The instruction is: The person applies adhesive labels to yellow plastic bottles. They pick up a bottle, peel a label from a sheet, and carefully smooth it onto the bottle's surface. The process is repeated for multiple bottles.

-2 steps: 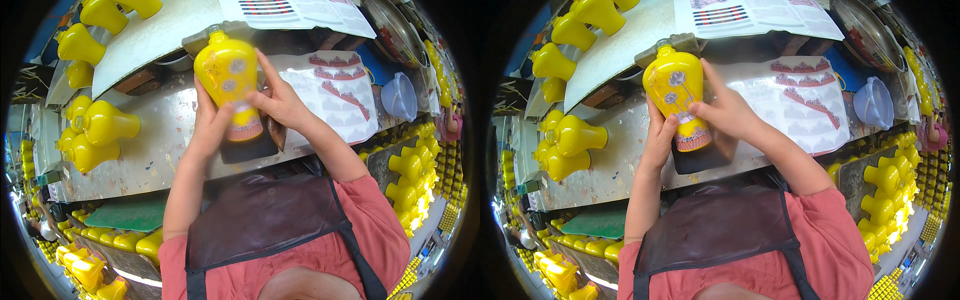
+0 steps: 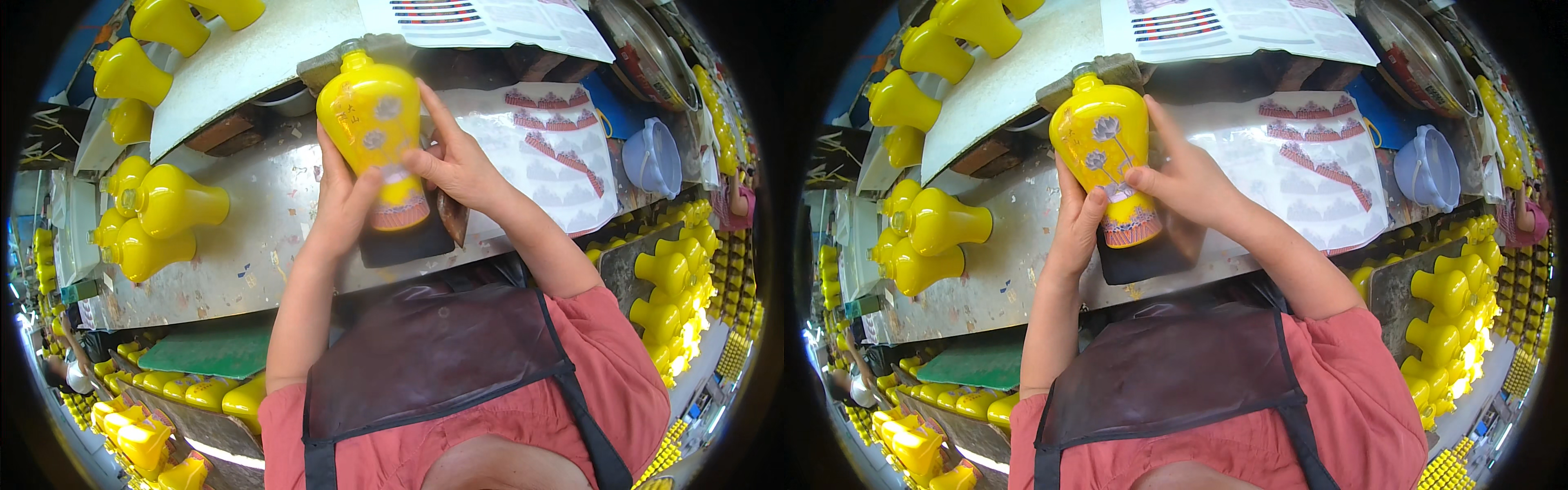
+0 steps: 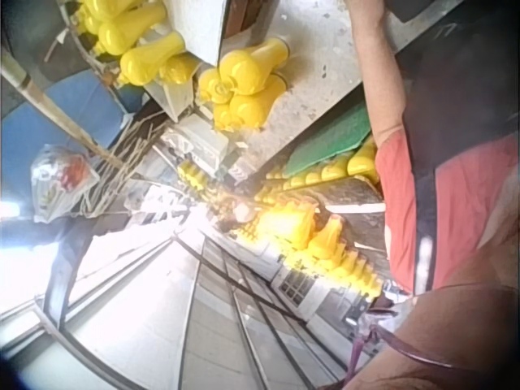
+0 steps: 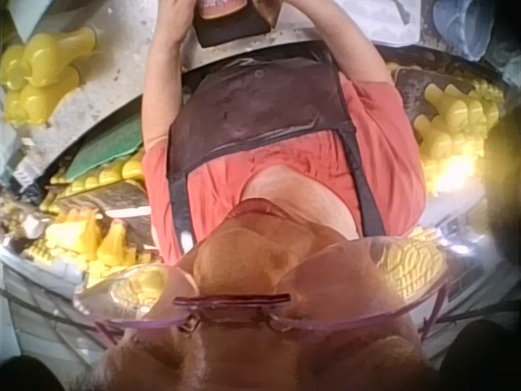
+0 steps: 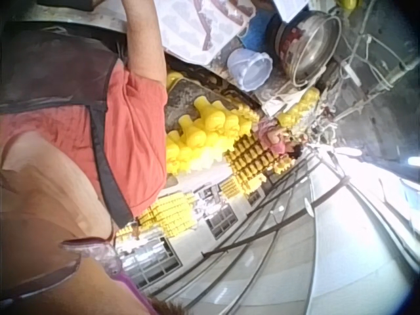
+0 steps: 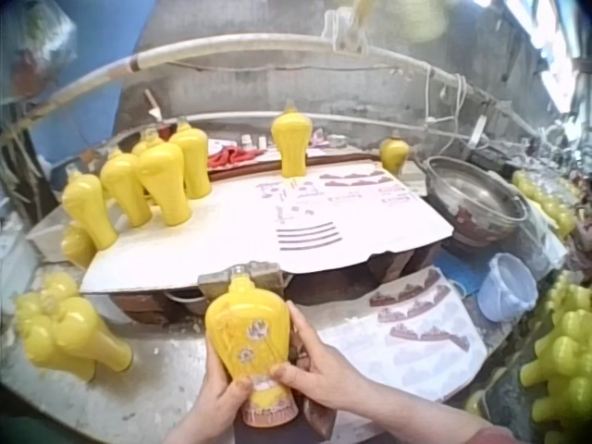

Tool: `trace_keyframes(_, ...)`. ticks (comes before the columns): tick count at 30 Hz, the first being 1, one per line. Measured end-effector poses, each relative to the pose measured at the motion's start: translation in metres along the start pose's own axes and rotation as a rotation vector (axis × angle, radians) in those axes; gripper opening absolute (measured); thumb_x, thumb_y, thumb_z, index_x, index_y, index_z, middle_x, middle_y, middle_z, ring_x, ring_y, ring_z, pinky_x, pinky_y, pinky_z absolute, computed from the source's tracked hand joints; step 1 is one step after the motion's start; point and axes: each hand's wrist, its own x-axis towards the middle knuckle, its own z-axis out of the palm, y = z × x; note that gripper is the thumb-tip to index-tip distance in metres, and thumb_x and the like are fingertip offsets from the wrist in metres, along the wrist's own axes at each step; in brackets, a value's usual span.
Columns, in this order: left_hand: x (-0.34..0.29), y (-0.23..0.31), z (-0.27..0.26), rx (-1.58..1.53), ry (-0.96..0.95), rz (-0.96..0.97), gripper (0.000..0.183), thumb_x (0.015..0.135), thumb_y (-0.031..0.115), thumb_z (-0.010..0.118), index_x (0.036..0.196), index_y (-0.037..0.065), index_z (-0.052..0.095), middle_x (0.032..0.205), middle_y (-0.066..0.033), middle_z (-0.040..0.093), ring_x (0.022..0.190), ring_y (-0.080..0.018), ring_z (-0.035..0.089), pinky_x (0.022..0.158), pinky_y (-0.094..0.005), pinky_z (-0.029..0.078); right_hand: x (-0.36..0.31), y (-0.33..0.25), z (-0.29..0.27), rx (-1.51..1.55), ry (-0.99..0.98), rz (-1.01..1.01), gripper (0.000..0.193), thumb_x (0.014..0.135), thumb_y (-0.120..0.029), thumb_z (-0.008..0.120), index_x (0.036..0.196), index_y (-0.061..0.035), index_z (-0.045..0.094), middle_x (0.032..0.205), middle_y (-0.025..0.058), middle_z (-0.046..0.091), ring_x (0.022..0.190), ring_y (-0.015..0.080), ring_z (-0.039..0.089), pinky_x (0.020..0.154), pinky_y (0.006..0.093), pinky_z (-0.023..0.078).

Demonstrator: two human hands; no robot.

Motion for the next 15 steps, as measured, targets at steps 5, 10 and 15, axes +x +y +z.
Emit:
trace_keyframes(5, -0.0011, -0.0001, -0.0004, -0.006, 0.014, -0.014, 0.092, 0.097, 0.024, 0.06, 0.165, 0.006, -0.001, 0.158, -0.0195, 0.037, 0.145, -0.0322, 0.043, 0.12, -0.0436, 0.035, -0.0008, -0.0007, -0.0003, 0.021, -0.005, 0.013, 0.096, 0.093, -0.031, 0.073, 0.167, -0.014, 0.014, 0.103, 0.0198, 0.072, 0.077, 0.0219, 0.071, 0.076, 0.0347, 0.055)
trace_keyframes(10, -0.0008, -0.0014, -0.0011, -0.03, -0.01, -0.005, 0.095, 0.098, 0.022, 0.06, 0.165, 0.007, -0.005, 0.159, -0.0197, 0.036, 0.146, -0.0317, 0.042, 0.12, -0.0432, 0.035, -0.0009, -0.0036, 0.0005, 0.057, -0.001, 0.02, 0.096, 0.093, -0.027, 0.074, 0.167, -0.0153, 0.014, 0.115, 0.0205, 0.07, 0.08, 0.021, 0.072, 0.078, 0.0354, 0.056)
trace_keyframes(15, -0.0011, -0.0024, -0.0002, -0.04, -0.016, 0.005, 0.094, 0.099, 0.021, 0.059, 0.165, 0.007, -0.006, 0.16, -0.0196, 0.035, 0.147, -0.0315, 0.041, 0.12, -0.0431, 0.035, -0.0004, -0.0037, 0.0008, 0.08, -0.002, 0.013, 0.096, 0.093, -0.024, 0.074, 0.167, -0.0158, 0.015, 0.122, 0.0213, 0.068, 0.081, 0.0207, 0.072, 0.079, 0.0359, 0.057)
